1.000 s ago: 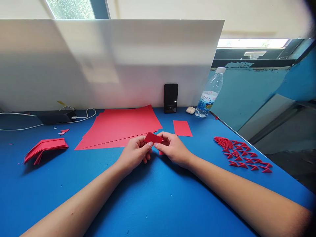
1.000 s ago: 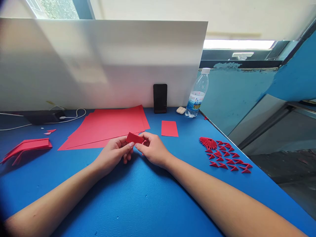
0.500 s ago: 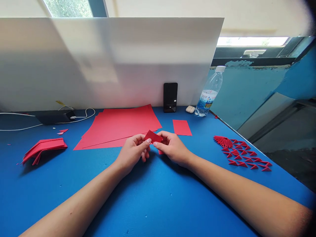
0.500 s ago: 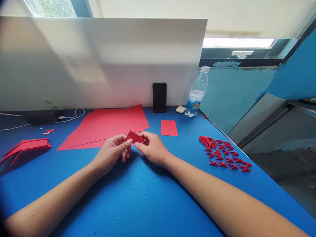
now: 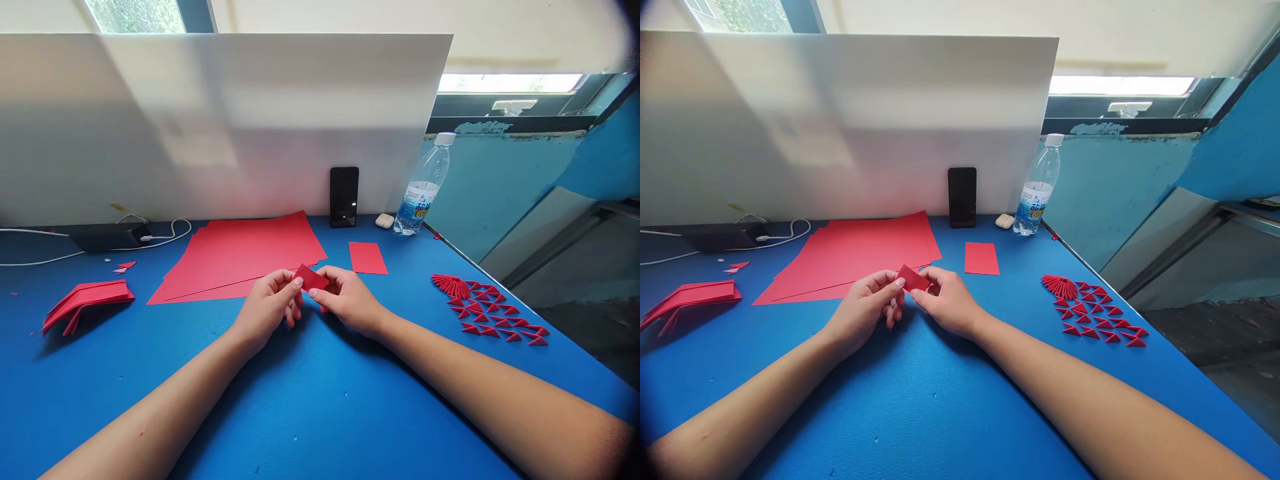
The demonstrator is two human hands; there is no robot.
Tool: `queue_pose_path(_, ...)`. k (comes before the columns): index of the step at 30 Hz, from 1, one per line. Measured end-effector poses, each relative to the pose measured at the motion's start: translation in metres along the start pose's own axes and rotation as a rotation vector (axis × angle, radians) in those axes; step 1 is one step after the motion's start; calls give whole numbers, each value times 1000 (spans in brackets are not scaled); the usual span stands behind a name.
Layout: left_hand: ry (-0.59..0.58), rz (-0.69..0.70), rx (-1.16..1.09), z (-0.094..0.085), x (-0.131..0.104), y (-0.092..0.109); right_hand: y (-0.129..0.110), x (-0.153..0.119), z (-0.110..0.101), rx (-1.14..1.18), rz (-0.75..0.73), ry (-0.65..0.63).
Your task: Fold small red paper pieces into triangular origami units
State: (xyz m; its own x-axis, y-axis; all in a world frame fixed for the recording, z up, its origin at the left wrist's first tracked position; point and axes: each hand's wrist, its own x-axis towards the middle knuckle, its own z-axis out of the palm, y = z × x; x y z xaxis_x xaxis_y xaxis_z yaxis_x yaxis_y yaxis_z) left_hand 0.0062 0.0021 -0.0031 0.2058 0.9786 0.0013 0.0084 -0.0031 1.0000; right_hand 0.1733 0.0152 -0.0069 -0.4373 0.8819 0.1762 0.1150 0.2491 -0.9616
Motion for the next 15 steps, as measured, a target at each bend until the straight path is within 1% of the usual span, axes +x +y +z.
queue_pose_path(4, -15, 4, 13, 0, 0, 0, 0, 0, 1, -81, -13, 6)
queue_pose_path(15, -14, 2, 27, 0, 0, 0, -1, 1, 0, -97, -13, 9)
